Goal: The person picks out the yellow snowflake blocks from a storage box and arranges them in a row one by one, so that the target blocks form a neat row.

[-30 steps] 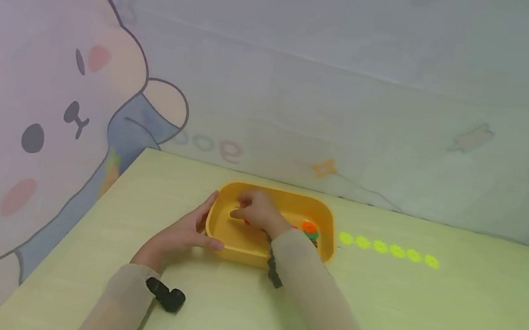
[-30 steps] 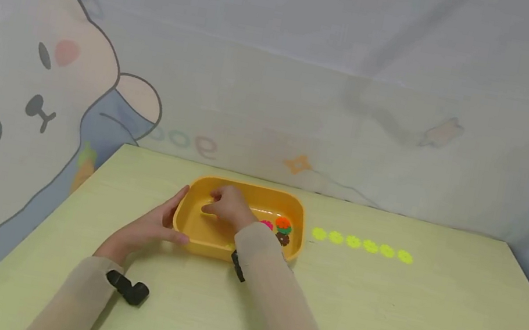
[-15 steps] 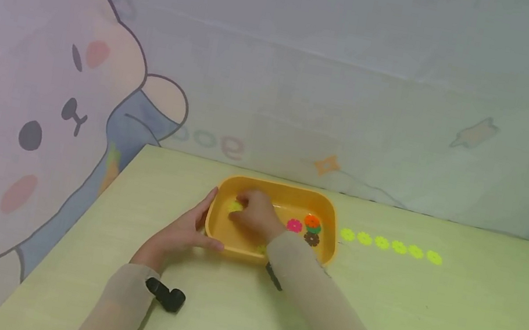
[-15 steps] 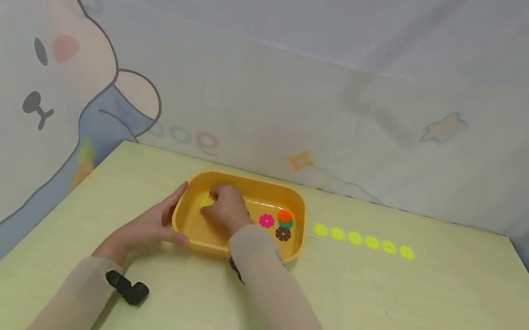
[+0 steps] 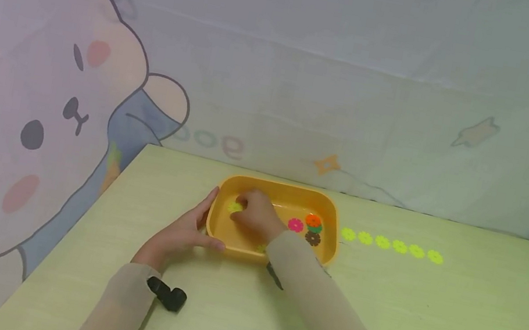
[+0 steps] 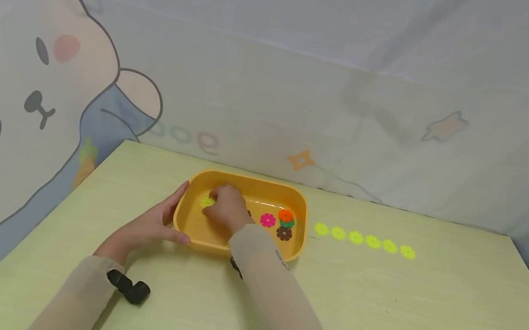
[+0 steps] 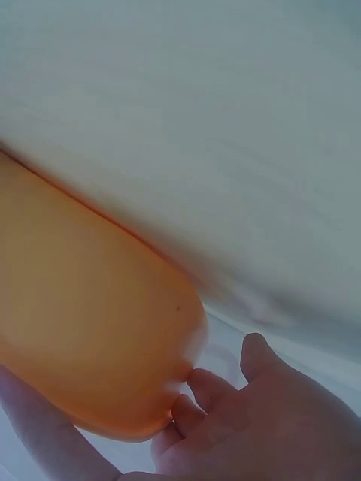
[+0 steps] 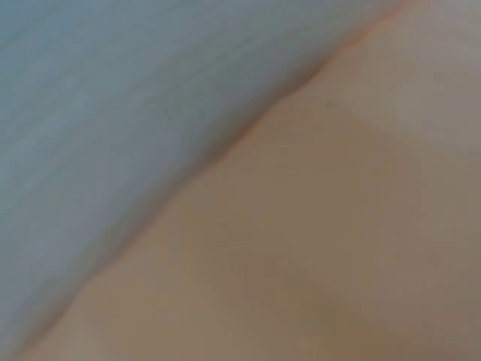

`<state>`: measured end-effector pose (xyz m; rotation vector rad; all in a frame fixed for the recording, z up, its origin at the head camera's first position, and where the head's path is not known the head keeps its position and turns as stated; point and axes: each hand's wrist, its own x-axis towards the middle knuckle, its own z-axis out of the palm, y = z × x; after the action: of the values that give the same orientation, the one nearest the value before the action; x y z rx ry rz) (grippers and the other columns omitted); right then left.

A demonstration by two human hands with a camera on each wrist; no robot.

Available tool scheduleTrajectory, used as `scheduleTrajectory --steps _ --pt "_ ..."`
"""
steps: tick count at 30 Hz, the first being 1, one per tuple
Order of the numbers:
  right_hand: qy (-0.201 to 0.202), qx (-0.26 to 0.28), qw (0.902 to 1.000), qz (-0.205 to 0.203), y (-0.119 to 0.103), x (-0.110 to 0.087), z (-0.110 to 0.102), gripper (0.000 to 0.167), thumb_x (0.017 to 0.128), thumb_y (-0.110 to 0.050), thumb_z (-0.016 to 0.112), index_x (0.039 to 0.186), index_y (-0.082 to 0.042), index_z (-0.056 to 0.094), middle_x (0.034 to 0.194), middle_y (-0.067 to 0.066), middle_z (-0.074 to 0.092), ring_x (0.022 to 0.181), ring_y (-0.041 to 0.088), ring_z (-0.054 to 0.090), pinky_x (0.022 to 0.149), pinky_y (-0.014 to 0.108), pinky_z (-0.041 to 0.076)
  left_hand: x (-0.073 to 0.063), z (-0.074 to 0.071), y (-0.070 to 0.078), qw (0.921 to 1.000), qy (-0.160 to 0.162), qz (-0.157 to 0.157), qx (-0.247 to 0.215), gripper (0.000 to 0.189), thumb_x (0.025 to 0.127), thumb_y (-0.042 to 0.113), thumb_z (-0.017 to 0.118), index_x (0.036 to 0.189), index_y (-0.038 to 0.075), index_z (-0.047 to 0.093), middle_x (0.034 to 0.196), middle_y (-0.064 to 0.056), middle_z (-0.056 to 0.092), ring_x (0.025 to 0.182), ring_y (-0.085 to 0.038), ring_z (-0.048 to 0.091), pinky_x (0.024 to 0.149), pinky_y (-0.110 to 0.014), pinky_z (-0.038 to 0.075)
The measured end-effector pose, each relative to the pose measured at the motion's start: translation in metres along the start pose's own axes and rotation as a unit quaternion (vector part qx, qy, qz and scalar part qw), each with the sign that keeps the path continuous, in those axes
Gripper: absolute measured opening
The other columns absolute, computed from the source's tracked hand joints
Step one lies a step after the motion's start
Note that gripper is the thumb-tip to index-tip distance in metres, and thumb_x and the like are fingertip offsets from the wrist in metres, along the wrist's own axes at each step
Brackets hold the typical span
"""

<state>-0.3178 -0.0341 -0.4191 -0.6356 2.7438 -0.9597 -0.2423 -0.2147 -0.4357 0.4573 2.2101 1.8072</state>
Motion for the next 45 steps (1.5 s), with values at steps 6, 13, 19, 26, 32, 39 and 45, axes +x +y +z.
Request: scheduleTrajectory --steps 6,13,19,26,32,39,45 --pt "-0.025 0.007 0.9995 0.019 -0.0014 0.0011 -0.0037 0.037 0.086 -0.015 0.071 0.117 0.004 0.065 0.107 0.011 0.061 0.096 0.025 0.053 0.098 0.037 0.046 0.0016 0.0001 -0.0006 1.0000 0.001 0.001 0.001 0.115 0.078 0.005 0.079 0.156 0.021 -0.004 0.163 0.002 -0.002 0.149 -0.020 0.003 0.120 -0.044 0.004" --pt "-0.043 0.011 0.9985 0.034 -0.0027 -0.0004 -0.0065 0.032 0.086 -0.016 0.071 0.112 0.003 0.066 0.102 0.008 0.063 0.090 0.022 0.055 0.093 0.035 0.050 0.0029 -0.0001 -0.0025 1.0000 -0.001 0.001 -0.007 0.114 0.079 0.006 0.078 0.156 0.019 -0.005 0.163 0.000 -0.001 0.149 -0.022 0.004 0.120 -0.044 0.004" --pt "-0.044 0.017 0.9985 0.027 -0.0041 -0.0030 -0.0077 0.028 0.084 -0.015 0.072 0.104 0.001 0.060 0.086 0.006 0.054 0.081 0.020 0.051 0.076 0.029 0.047 0.0028 -0.0005 -0.0018 1.0000 0.000 -0.004 0.003 0.113 0.080 0.006 0.077 0.156 0.019 -0.005 0.163 0.000 0.000 0.149 -0.022 0.004 0.120 -0.044 0.005" --pt "-0.049 0.022 0.9980 0.034 -0.0030 -0.0040 -0.0071 0.033 0.084 -0.017 0.072 0.109 -0.004 0.055 0.093 0.006 0.057 0.086 0.021 0.052 0.083 0.032 0.048 0.0021 -0.0002 -0.0001 0.9999 0.000 -0.014 0.008 0.113 0.081 0.007 0.077 0.156 0.019 -0.007 0.163 0.000 -0.001 0.149 -0.023 0.004 0.120 -0.045 0.006" --pt "-0.052 0.025 0.9976 0.037 0.0003 -0.0020 -0.0060 0.034 0.083 -0.018 0.073 0.110 -0.006 0.057 0.101 0.007 0.061 0.092 0.023 0.055 0.092 0.036 0.049 0.0028 -0.0003 -0.0005 0.9998 0.001 -0.019 0.006 0.111 0.081 0.007 0.076 0.156 0.021 -0.005 0.163 0.001 -0.002 0.149 -0.023 0.004 0.120 -0.045 0.005" --pt "-0.059 0.032 0.9974 0.026 -0.0017 -0.0029 -0.0083 0.034 0.082 -0.016 0.073 0.112 -0.005 0.060 0.102 0.008 0.062 0.092 0.023 0.054 0.091 0.034 0.050 0.0027 0.0000 0.0012 0.9999 0.000 -0.016 0.002 0.111 0.081 0.006 0.075 0.156 0.020 -0.006 0.163 -0.001 -0.001 0.149 -0.024 0.003 0.120 -0.045 0.005" --pt "-0.067 0.026 0.9971 0.026 -0.0018 -0.0022 -0.0079 0.035 0.082 -0.016 0.073 0.113 -0.005 0.062 0.102 0.006 0.062 0.092 0.022 0.054 0.091 0.034 0.050 0.0031 -0.0010 -0.0009 0.9999 -0.004 -0.013 -0.001 0.111 0.081 0.005 0.075 0.156 0.019 -0.006 0.163 -0.002 -0.001 0.149 -0.025 0.003 0.120 -0.046 0.004"
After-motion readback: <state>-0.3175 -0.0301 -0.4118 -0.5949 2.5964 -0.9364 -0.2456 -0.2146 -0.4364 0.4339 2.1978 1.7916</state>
